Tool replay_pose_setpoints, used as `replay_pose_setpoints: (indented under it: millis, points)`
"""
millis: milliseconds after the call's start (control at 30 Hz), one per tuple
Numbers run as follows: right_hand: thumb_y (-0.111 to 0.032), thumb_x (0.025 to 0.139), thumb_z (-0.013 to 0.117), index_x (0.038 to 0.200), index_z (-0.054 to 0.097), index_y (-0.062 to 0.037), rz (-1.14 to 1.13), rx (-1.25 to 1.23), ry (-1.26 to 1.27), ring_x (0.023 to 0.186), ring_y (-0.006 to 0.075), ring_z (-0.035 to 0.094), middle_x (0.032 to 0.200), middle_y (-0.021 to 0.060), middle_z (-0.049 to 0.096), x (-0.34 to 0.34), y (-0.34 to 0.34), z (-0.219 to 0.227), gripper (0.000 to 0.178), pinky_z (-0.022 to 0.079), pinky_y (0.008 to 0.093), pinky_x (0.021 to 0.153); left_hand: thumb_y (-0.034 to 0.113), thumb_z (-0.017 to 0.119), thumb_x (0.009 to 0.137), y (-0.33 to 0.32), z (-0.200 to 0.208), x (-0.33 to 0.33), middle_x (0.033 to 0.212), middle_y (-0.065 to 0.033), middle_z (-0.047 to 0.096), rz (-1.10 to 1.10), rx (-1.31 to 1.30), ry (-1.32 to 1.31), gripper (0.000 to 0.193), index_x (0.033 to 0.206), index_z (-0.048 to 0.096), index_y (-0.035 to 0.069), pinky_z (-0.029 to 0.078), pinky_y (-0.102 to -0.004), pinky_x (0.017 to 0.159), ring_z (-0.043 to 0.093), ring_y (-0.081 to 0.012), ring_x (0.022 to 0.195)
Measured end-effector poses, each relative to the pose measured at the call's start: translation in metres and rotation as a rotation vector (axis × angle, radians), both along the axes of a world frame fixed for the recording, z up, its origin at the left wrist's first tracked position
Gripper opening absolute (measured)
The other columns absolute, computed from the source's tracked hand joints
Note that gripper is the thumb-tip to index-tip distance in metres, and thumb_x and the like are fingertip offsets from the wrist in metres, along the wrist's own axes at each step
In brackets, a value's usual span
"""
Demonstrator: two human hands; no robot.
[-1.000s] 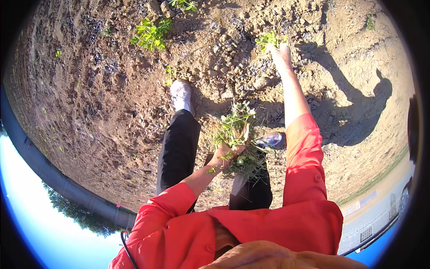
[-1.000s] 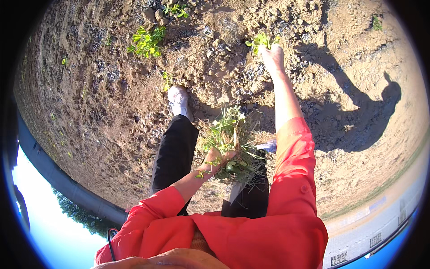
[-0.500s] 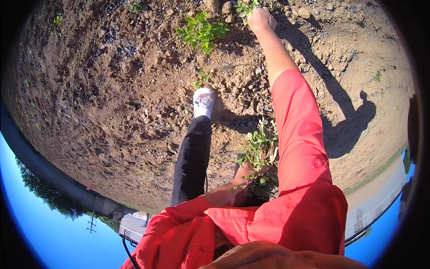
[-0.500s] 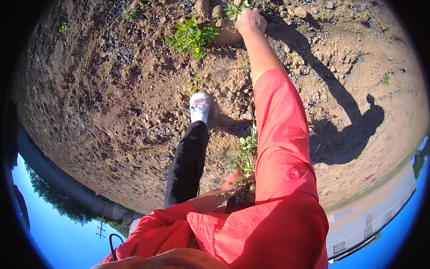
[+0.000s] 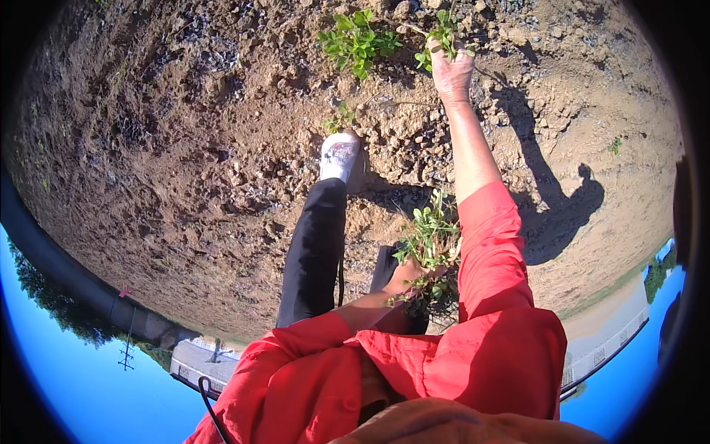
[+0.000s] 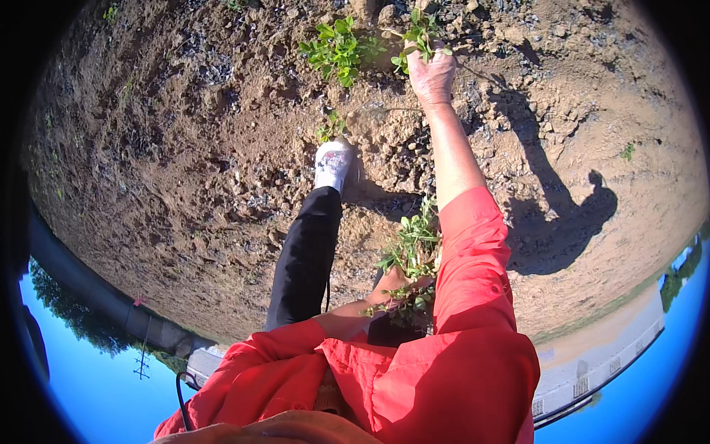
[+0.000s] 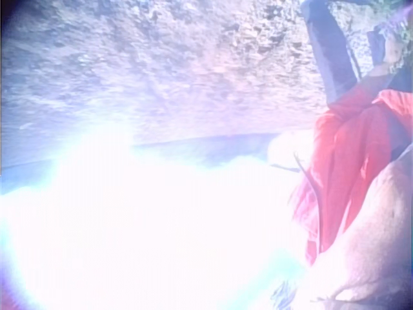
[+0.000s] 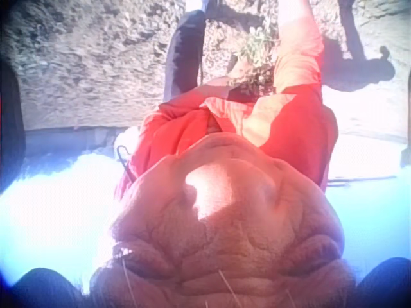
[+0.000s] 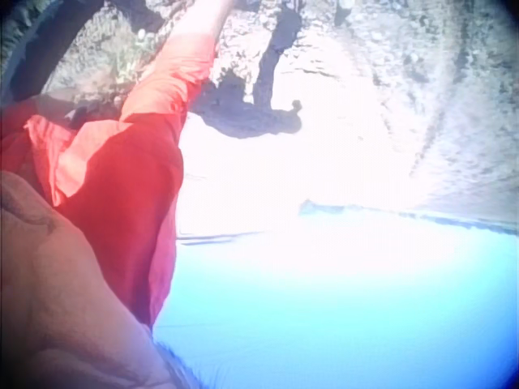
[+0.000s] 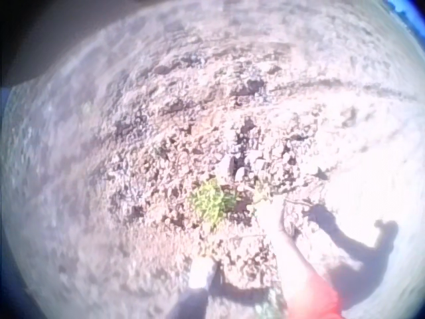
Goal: The person repeatedly bends to pull weeds from a tilled field by hand and gathers them into a growing bunch held in one hand. The person moves along the rows, continuing to uproot and collect weeds throughout the clip.
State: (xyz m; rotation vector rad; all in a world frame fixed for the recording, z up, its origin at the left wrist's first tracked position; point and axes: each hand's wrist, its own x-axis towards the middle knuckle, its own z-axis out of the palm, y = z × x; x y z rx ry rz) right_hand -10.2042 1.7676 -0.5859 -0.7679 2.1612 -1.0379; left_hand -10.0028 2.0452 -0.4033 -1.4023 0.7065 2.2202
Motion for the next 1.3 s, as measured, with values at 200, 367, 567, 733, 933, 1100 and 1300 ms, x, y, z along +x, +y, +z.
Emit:
replay_pose_setpoints:
  millis: [200, 367, 567, 733, 933, 1100, 1300]
  points:
    - [-0.024, 0.083, 0.053, 0.106, 0.042, 0.0088, -0.465, 0.583, -0.799, 0.098, 0.0335, 0.051, 0.114, 0.0236, 0.043, 0.058, -0.023, -0.041, 0.041, 0.050, 0.0485, 0.078, 0.029, 0.049, 0.085, -0.076, 0.051, 0.032, 0.092, -0.0160, 0.054, 0.281, 0.381, 0.084, 0.033, 0.099, 0.047, 0.000, 0.043, -0.0338, 0.071, 0.054, -0.0231, 0.084]
    - [-0.064, 0.073, 0.050, 0.123, 0.038, -0.0098, -0.483, 0.743, -1.053, 0.104, 0.0355, 0.048, 0.117, 0.0170, 0.047, 0.066, -0.045, -0.064, 0.075, 0.037, 0.0553, 0.087, 0.031, 0.041, 0.088, -0.073, 0.061, 0.070, 0.085, -0.0224, 0.055, 0.080, -0.024, 0.380, 0.035, 0.101, 0.049, 0.000, 0.045, -0.0373, 0.065, 0.058, -0.0293, 0.079]
    - [-0.047, 0.082, 0.048, 0.117, 0.046, -0.0103, -0.267, 0.890, -0.831, 0.110, 0.0289, 0.045, 0.120, 0.0131, 0.045, 0.092, -0.064, -0.070, 0.051, 0.033, 0.0518, 0.093, 0.032, 0.034, 0.091, -0.121, 0.067, 0.058, 0.097, -0.0205, 0.053, -0.026, 0.342, 0.380, 0.039, 0.115, 0.041, 0.002, 0.042, -0.0342, 0.076, 0.054, -0.0278, 0.089]
    - [-0.038, 0.085, 0.048, 0.128, 0.035, -0.0080, -0.003, 0.908, -0.969, 0.126, 0.0309, 0.027, 0.138, 0.0166, 0.021, 0.066, -0.051, -0.109, 0.055, 0.025, 0.0525, 0.098, 0.030, 0.035, 0.093, -0.052, 0.046, 0.079, 0.116, -0.0100, 0.047, 0.086, 0.418, 0.431, 0.037, 0.120, 0.038, 0.005, 0.038, -0.0314, 0.088, 0.049, -0.0170, 0.100]
    - [-0.024, 0.080, 0.055, 0.125, 0.035, 0.0046, -0.072, 0.811, -0.717, 0.116, 0.0286, 0.041, 0.126, 0.0223, 0.040, 0.087, -0.046, -0.035, 0.056, 0.034, 0.0393, 0.095, 0.029, 0.049, 0.084, -0.082, 0.061, 0.045, 0.099, -0.0169, 0.052, 0.606, 0.549, 0.135, 0.039, 0.111, 0.045, 0.001, 0.040, -0.0365, 0.080, 0.052, -0.0259, 0.093]
    - [-0.034, 0.076, 0.058, 0.125, 0.027, 0.0109, -0.037, 0.582, -0.872, 0.126, 0.0355, 0.023, 0.133, 0.0305, 0.022, 0.071, -0.020, -0.019, 0.073, 0.018, 0.0477, 0.102, 0.030, 0.058, 0.078, -0.053, 0.025, 0.017, 0.093, -0.0193, 0.053, 0.103, 0.018, 0.053, 0.037, 0.097, 0.051, -0.001, 0.042, -0.0391, 0.076, 0.052, -0.0322, 0.090]
    - [-0.033, 0.076, 0.059, 0.111, 0.049, 0.0038, 0.024, 0.609, -0.655, 0.119, 0.0321, 0.034, 0.123, 0.0275, 0.039, -0.008, 0.039, 0.024, 0.052, 0.021, 0.0477, 0.101, 0.043, 0.059, 0.074, 0.025, -0.032, 0.008, 0.084, -0.0204, 0.057, -0.395, -0.412, 0.077, 0.048, 0.095, 0.050, 0.000, 0.046, -0.0408, 0.061, 0.057, -0.0343, 0.073]
